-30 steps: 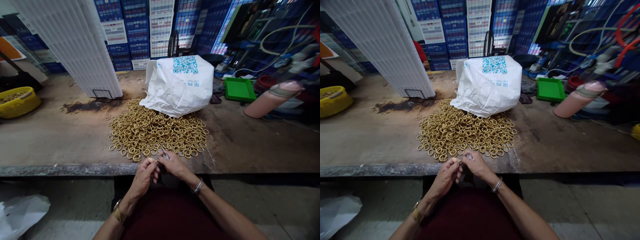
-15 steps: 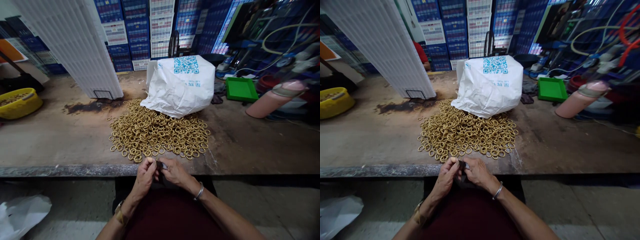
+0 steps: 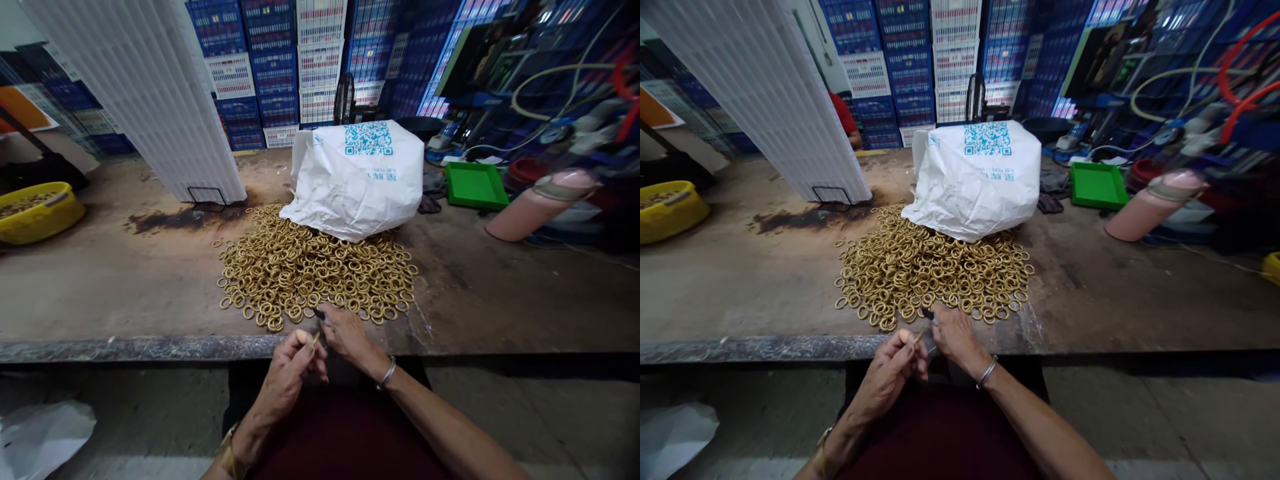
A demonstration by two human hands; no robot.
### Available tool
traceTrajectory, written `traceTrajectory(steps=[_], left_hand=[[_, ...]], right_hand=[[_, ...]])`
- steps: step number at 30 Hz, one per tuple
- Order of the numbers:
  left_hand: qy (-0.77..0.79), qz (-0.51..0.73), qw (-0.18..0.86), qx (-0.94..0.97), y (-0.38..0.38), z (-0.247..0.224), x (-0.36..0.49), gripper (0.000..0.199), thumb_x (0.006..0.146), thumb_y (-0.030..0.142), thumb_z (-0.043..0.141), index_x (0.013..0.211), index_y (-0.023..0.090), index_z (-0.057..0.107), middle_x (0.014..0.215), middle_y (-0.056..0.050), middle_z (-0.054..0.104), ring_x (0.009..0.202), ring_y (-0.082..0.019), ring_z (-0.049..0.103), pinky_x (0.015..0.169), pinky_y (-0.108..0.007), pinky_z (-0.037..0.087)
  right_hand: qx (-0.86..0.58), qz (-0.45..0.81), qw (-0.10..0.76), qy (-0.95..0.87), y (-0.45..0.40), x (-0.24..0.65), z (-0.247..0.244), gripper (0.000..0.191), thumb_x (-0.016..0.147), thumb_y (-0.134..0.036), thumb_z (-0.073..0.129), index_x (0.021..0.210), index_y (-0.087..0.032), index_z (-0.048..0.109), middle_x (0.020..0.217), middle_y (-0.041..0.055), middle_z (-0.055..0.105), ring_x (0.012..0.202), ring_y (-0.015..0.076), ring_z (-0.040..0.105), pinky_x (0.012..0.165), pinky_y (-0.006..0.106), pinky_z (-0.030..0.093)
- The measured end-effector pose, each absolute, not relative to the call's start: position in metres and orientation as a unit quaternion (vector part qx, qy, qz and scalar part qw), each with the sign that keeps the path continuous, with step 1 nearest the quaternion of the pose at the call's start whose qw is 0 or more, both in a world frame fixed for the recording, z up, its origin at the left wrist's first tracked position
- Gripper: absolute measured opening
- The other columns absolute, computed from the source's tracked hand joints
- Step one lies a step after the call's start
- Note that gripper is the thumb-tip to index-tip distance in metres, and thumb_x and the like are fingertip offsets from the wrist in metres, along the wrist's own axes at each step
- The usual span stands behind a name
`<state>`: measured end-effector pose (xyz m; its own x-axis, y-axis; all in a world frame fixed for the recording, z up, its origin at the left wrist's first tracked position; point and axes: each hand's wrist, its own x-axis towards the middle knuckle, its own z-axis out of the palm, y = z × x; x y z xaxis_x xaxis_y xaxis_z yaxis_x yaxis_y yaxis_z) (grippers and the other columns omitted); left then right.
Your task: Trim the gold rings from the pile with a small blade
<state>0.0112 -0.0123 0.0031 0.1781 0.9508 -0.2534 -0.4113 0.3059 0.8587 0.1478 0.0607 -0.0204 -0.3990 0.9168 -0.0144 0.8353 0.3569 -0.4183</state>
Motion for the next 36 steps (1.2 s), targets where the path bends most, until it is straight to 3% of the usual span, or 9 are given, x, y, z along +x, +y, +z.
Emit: traceTrajectory(steps=[3,6,13,17,21,26,31,36], left_hand=[[0.403,0.515,0.714,0.25,-0.01,0.002,0.01,0.022,0.072,0.034,0.062,0.071,0.015,0.051,0.088,-0.006,0.059,0.069,-0.013,0.056,0.058,-0.024,0.045],[0.403,0.533,0.717,0.2,-0.007,-0.003,0.007,0.021,0.07,0.03,0.064,0.068,0.014,0.051,0.083,-0.006,0.06,0.065,-0.012,0.056,0.054,-0.022,0.044],[0.326,0.528,0.773,0.128,-0.003,-0.008,0.002,0.021,0.072,0.026,0.059,0.089,0.015,0.054,0.073,-0.003,0.057,0.06,-0.011,0.054,0.048,-0.021,0.041],[0.317,0.51,0.794,0.094,0.001,-0.011,0.002,0.025,0.073,0.037,0.058,0.069,0.013,0.053,0.072,-0.004,0.054,0.063,-0.012,0.054,0.048,-0.02,0.039],[0.386,0.528,0.739,0.161,0.004,-0.006,0.008,0.029,0.071,0.039,0.061,0.062,0.014,0.048,0.065,0.0,0.051,0.055,-0.009,0.049,0.04,-0.017,0.033],[0.521,0.543,0.548,0.366,0.008,0.001,0.014,0.022,0.072,0.034,0.059,0.086,0.018,0.056,0.057,0.004,0.048,0.046,-0.008,0.041,0.044,-0.018,0.034],[0.524,0.532,0.438,0.501,0.011,-0.001,0.014,0.02,0.071,0.026,0.059,0.089,0.019,0.064,0.078,-0.003,0.062,0.072,-0.016,0.054,0.072,-0.026,0.041],[0.518,0.522,0.44,0.515,0.011,0.001,0.018,0.014,0.074,0.028,0.057,0.081,0.018,0.063,0.076,-0.003,0.063,0.071,-0.016,0.054,0.071,-0.025,0.041]], right_hand=[[-0.583,0.149,0.128,-0.788,0.071,0.141,-0.018,0.017,0.082,-0.024,0.041,0.096,-0.02,0.051,0.075,0.0039,0.064,0.067,0.0156,0.059,0.056,0.024,0.027],[-0.609,0.122,0.11,-0.776,0.079,0.133,-0.013,0.017,0.083,-0.031,0.044,0.096,-0.02,0.05,0.076,0.0055,0.065,0.068,0.0175,0.06,0.055,0.024,0.027],[-0.593,0.111,0.104,-0.791,0.083,0.128,-0.014,0.011,0.081,-0.02,0.044,0.088,-0.02,0.052,0.081,0.0045,0.065,0.069,0.0157,0.06,0.054,0.024,0.027],[-0.58,0.125,0.168,-0.787,0.086,0.132,-0.016,0.01,0.08,-0.022,0.044,0.083,-0.02,0.053,0.082,0.0032,0.062,0.07,0.014,0.056,0.056,0.023,0.028],[-0.561,0.251,0.246,-0.75,0.088,0.135,-0.014,0.008,0.074,-0.023,0.046,0.07,-0.018,0.052,0.063,-0.0009,0.054,0.057,0.0106,0.046,0.054,0.022,0.029],[-0.527,0.49,0.338,-0.606,0.081,0.138,-0.007,0.006,0.063,-0.022,0.051,0.065,-0.018,0.049,0.054,-0.0064,0.042,0.049,0.0072,0.037,0.047,0.019,0.029],[-0.488,0.64,0.332,-0.492,0.067,0.143,0.004,0.022,0.062,-0.03,0.058,0.079,-0.018,0.05,0.049,-0.0095,0.041,0.039,0.0037,0.03,0.038,0.016,0.024],[-0.471,0.691,0.312,-0.451,0.06,0.146,0.007,0.023,0.065,-0.035,0.057,0.077,-0.016,0.051,0.05,-0.0086,0.043,0.033,0.0013,0.026,0.033,0.016,0.016]])
